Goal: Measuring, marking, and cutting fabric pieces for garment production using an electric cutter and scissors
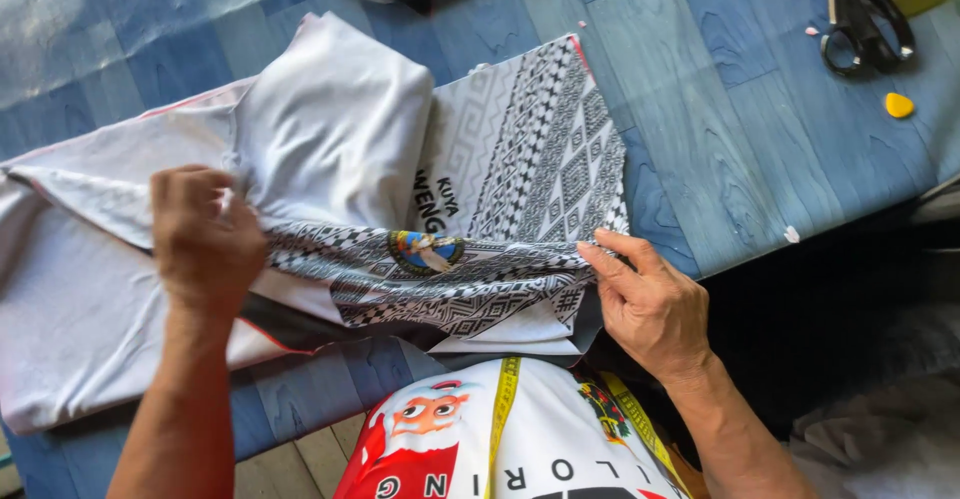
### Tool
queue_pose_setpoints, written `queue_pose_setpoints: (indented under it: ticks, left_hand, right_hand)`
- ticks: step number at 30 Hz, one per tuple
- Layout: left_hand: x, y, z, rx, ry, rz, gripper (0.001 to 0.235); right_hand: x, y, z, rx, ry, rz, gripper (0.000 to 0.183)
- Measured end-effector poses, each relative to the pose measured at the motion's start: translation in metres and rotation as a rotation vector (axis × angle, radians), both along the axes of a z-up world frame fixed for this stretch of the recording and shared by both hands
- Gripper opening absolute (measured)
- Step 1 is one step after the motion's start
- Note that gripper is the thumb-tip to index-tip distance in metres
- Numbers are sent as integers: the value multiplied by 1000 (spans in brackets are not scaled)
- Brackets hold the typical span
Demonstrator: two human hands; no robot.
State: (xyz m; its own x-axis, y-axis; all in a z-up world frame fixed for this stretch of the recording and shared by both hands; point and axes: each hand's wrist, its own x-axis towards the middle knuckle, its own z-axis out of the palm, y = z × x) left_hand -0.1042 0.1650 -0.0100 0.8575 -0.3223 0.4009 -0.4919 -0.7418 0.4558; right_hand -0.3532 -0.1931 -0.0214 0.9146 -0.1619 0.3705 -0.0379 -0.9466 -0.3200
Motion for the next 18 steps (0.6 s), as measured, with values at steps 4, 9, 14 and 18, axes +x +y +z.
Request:
queue_pose_setpoints:
  ticks: [4, 9, 14, 18]
  left_hand:
    - [-59, -37, 0, 27, -87, -403, 33]
    - [-97, -95, 27, 100, -91, -746, 24]
    - [-104, -102, 29, 129, -134, -803, 23]
    - [-116, -110, 17, 160, -232, -866, 6]
  right_hand:
    - [0, 1, 4, 6, 63, -9, 34]
    - [-6, 2, 17, 265, 40, 25, 32]
    - [-54, -4, 15, 372, -57, -4, 15]
    - [-80, 12, -3, 644, 229, -20, 15]
